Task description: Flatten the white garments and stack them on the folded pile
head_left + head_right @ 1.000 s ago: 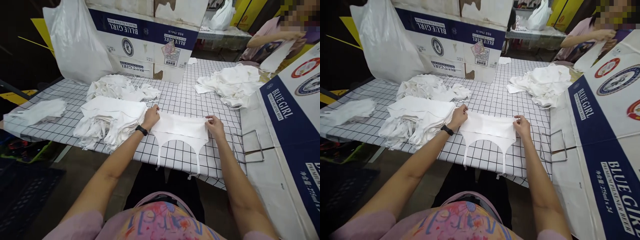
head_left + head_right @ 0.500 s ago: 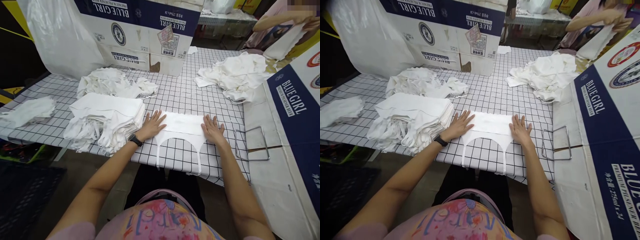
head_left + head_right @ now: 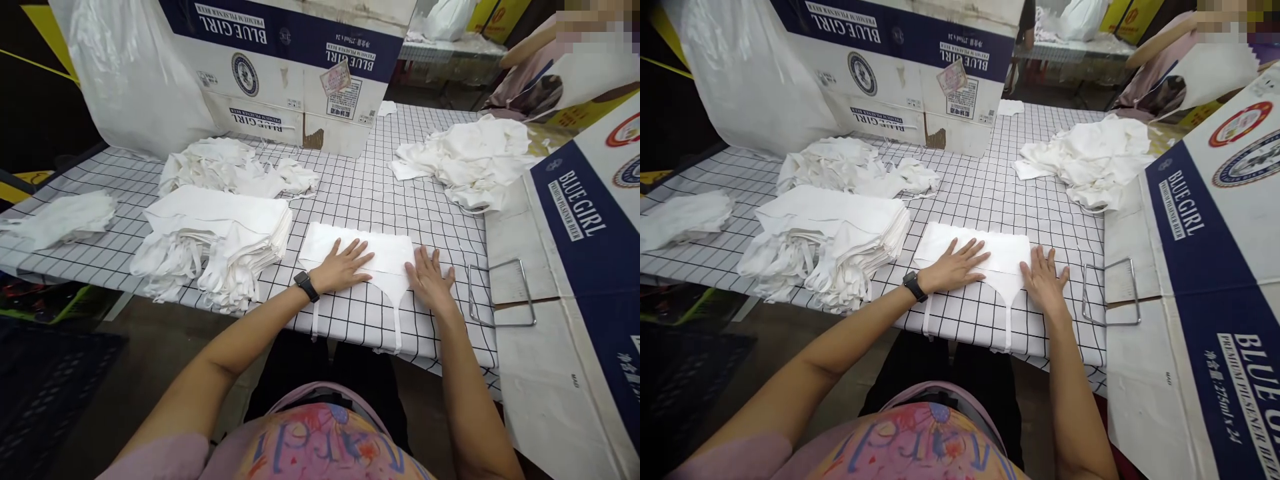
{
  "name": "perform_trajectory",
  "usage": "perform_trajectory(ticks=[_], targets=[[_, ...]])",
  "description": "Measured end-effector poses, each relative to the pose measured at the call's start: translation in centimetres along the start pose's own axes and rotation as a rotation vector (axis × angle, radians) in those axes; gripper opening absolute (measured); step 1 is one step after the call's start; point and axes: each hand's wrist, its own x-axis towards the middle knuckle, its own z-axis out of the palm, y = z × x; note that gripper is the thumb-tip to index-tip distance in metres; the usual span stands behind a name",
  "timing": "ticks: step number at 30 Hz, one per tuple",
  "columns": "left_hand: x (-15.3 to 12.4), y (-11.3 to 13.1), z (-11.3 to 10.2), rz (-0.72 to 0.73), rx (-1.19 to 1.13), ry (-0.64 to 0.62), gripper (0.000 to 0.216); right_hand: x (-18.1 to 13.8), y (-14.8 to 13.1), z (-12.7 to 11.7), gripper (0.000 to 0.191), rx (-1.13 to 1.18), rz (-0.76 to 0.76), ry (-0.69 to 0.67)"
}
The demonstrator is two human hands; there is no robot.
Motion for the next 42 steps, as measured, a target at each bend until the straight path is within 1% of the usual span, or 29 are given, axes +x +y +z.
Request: perform_trajectory(ticks=[2,4,6,8,10,12,14,17,20,22,24,25,27,30,31,32,33,34,36,37,38,40,42], targets=[[0.6,0.8,0.3,0.012,0.009,0.028,0.073,-0.3,0.5,0.2,0.077,0.021,0.013,0.050],[1.5,1.7,0.4,0.057,0.028,0.073,0.072,-0.5,0.4,0.5,0.076,0.038,-0.023,0.077],[2.7,2.4,0.6,0.098,0.045,0.076,0.070,-0.7,0.0,0.8,0.075,0.043,-0.073,0.062],[3.6,2.8,1.0,0.113,0.058,0.044,0.070,-0.9,-0.2,1.1,0.076,0.036,-0.087,0.028],[4.1,2.8,1.3,0.114,0.066,0.015,0.071,-1.3,0.2,1.1,0.078,0.036,-0.035,0.023],[4.2,2.6,1.5,0.120,0.059,-0.002,0.073,-1.9,0.8,0.8,0.082,0.060,0.046,0.059],[4.4,2.6,1.4,0.122,0.034,-0.004,0.074,-2.7,1.0,0.5,0.084,0.098,0.088,0.100],[5.4,3.0,1.0,0.115,0.007,0.034,0.067,-3.5,0.2,0.5,0.080,0.123,0.015,0.114],[7.2,3.8,0.9,0.145,0.020,0.046,0.059,-3.4,-1.0,1.1,0.076,0.067,-0.064,0.058],[8.2,4.1,1.2,0.162,0.040,0.011,0.059,-3.5,-1.0,1.6,0.075,0.019,-0.057,0.030],[8.7,4.1,1.7,0.167,0.062,0.000,0.062,-4.1,-0.6,2.1,0.074,0.007,-0.027,0.040],[8.8,4.0,1.9,0.170,0.071,0.010,0.063,-4.8,-0.3,2.2,0.074,0.018,-0.016,0.067],[8.8,3.9,2.3,0.175,0.085,0.041,0.064,-6.9,0.1,2.4,0.070,0.071,-0.034,0.166],[8.6,3.6,2.7,0.186,0.097,0.073,0.064,-11.6,-0.5,2.8,0.053,0.259,-0.137,0.419],[8.6,3.5,2.8,0.191,0.098,0.082,0.064,-13.3,-0.9,3.1,0.045,0.349,-0.142,0.517],[8.7,3.4,2.8,0.197,0.098,0.090,0.065,-14.9,-1.2,3.5,0.037,0.431,-0.121,0.573],[8.7,3.3,2.8,0.204,0.095,0.098,0.066,-16.5,-1.4,4.0,0.031,0.504,-0.086,0.569],[8.8,3.3,2.8,0.211,0.091,0.103,0.067,-17.8,-1.5,4.6,0.028,0.570,-0.034,0.522],[8.9,3.4,2.7,0.228,0.090,0.116,0.065,-19.7,-1.3,6.0,0.031,0.671,0.089,0.353],[8.8,3.6,2.6,0.234,0.096,0.133,0.062,-20.3,-1.0,6.7,0.034,0.712,0.154,0.289],[8.6,3.9,2.5,0.237,0.104,0.154,0.058,-20.6,-0.7,7.3,0.037,0.745,0.214,0.258],[7.7,4.7,2.6,0.224,0.112,0.194,0.053,-20.6,-0.3,8.2,0.042,0.791,0.296,0.276],[6.2,5.9,3.0,0.206,0.091,0.196,0.056,-20.0,-0.3,8.6,0.043,0.828,0.318,0.295]])
